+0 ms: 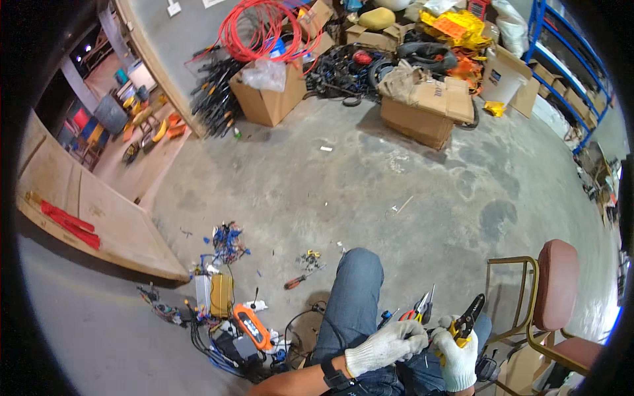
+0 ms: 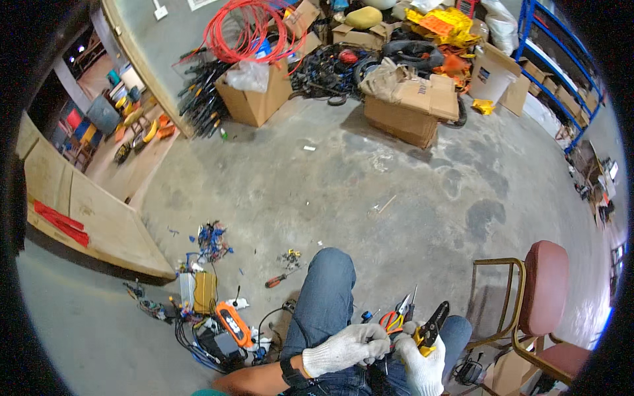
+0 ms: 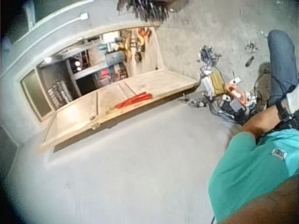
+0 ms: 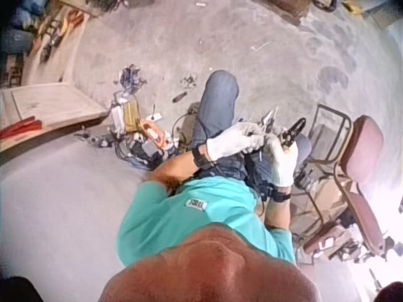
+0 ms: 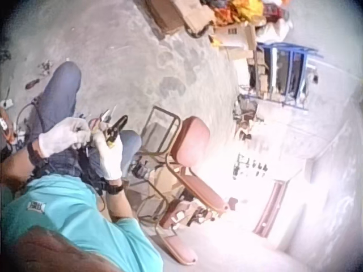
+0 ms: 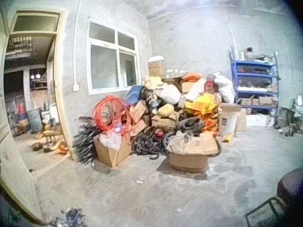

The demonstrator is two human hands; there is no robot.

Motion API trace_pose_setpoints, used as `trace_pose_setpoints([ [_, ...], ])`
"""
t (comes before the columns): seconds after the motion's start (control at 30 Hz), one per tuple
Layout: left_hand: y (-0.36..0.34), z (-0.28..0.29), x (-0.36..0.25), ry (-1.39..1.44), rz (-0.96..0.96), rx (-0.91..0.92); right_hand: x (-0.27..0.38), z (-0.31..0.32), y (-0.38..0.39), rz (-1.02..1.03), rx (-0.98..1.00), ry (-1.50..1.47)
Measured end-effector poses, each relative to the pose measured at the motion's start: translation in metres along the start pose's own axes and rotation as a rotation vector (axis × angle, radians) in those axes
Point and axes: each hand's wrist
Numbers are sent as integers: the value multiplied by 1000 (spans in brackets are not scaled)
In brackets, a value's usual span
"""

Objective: Strip electrical wires and inspect an electronic power brick and connector.

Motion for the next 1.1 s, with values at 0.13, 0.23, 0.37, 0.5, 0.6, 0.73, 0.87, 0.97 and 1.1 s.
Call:
trace_pose_setpoints([
  [0.13,-8,-1,-5,-26,49,-21,-1,3,0,34,-37,-62],
  [0.23,-7,-1,-6,-73,39,-35,3,9,1,30,31,-84],
  [0.37,-9,1,-4,-79,62,-18,8,15,3,34,180,-107],
  [0.5,-9,3,1,-72,80,-36,12,13,5,21,140,-116],
  [0.6,-9,3,2,-76,77,-52,10,14,5,36,147,-112],
  [0.73,-9,0,3,-68,67,-62,7,17,5,33,138,-96],
  [0.87,-9,-1,3,-65,58,-47,5,18,5,38,126,-110],
  [0.97,-8,-3,1,-66,39,-17,2,19,6,23,129,-141],
  [1.1,-6,-2,5,20,52,32,-1,17,1,36,127,-99],
])
Point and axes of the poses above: each hand's wrist, its own y-axis away from the middle knuckle, its own z-axis out of the back of the hand, x = y × z, and after that the axes turned 11 degrees about y, right-handed
